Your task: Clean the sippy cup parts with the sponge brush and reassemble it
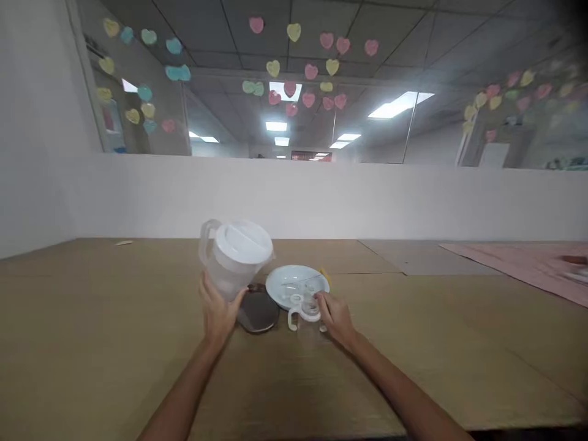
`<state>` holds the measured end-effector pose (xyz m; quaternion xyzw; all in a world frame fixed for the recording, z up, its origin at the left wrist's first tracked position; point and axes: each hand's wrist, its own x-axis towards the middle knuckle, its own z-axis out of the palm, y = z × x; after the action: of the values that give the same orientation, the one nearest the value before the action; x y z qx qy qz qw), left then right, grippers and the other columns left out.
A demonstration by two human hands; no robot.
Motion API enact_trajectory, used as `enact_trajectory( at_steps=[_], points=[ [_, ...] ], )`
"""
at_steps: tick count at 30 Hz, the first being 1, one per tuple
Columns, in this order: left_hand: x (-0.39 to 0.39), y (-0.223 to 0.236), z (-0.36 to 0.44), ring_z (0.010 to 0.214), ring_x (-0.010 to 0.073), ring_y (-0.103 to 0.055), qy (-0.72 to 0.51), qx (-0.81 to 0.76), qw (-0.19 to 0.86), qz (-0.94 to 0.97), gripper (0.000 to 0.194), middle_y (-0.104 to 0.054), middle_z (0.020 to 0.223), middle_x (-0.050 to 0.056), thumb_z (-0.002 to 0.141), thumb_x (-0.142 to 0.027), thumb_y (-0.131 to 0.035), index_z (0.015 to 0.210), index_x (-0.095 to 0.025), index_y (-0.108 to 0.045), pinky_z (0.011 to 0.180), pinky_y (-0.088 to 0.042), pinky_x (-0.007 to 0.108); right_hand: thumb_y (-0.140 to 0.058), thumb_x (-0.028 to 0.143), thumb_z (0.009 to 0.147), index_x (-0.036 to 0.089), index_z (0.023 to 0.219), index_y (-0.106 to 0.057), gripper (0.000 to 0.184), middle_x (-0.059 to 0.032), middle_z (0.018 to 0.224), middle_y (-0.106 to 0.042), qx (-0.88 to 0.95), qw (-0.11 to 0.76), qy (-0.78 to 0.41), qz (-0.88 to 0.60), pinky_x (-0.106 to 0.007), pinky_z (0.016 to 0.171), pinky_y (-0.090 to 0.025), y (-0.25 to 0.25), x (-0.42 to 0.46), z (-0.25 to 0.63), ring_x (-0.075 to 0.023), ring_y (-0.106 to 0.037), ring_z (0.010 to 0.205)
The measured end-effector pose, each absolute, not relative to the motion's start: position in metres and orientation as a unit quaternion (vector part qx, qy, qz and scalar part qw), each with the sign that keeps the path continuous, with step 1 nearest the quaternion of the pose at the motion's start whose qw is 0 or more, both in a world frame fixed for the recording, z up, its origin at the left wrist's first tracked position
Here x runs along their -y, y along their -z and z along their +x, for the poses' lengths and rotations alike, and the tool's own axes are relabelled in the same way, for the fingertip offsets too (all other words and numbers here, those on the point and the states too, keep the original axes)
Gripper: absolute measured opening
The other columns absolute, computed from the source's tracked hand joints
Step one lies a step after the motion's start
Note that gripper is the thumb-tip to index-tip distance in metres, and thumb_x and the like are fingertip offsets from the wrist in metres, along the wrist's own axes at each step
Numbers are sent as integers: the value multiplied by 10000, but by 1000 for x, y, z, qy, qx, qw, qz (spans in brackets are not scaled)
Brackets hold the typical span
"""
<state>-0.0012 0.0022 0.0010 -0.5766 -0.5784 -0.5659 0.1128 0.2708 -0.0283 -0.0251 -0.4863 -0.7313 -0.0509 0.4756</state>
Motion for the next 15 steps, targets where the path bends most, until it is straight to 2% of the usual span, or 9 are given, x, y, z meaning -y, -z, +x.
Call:
enact_trajectory(
  at_steps=[5, 11, 15],
  points=[
    [-10, -2, -12, 1217, 392, -306, 575, 641, 103, -498, 1043, -290, 1309, 273, 637, -554, -624, 1362, -35, -82, 946, -341, 514, -264, 336, 917, 155, 748, -585, 406, -37, 664, -609, 726, 480, 79, -486, -232, 593, -391, 21, 29, 276, -140, -572, 631],
    [-12, 2, -28, 1222, 380, -309, 542, 691, 66, -473, 986, -310, 1293, 292, 684, -560, -573, 1343, -12, -85, 951, -335, 474, -280, 335, 913, 151, 734, -582, 397, -37, 652, -598, 699, 491, 148, -498, -225, 593, -353, 11, 25, 280, -128, -538, 608],
    [-15, 3, -30, 1203, 386, -336, 522, 706, 55, -476, 979, -324, 1283, 308, 694, -565, -556, 1334, 5, -84, 934, -353, 464, -304, 312, 900, 147, 711, -581, 374, -51, 671, -610, 655, 423, 170, -602, -230, 558, -299, 9, 12, 291, -124, -521, 595]
  ],
)
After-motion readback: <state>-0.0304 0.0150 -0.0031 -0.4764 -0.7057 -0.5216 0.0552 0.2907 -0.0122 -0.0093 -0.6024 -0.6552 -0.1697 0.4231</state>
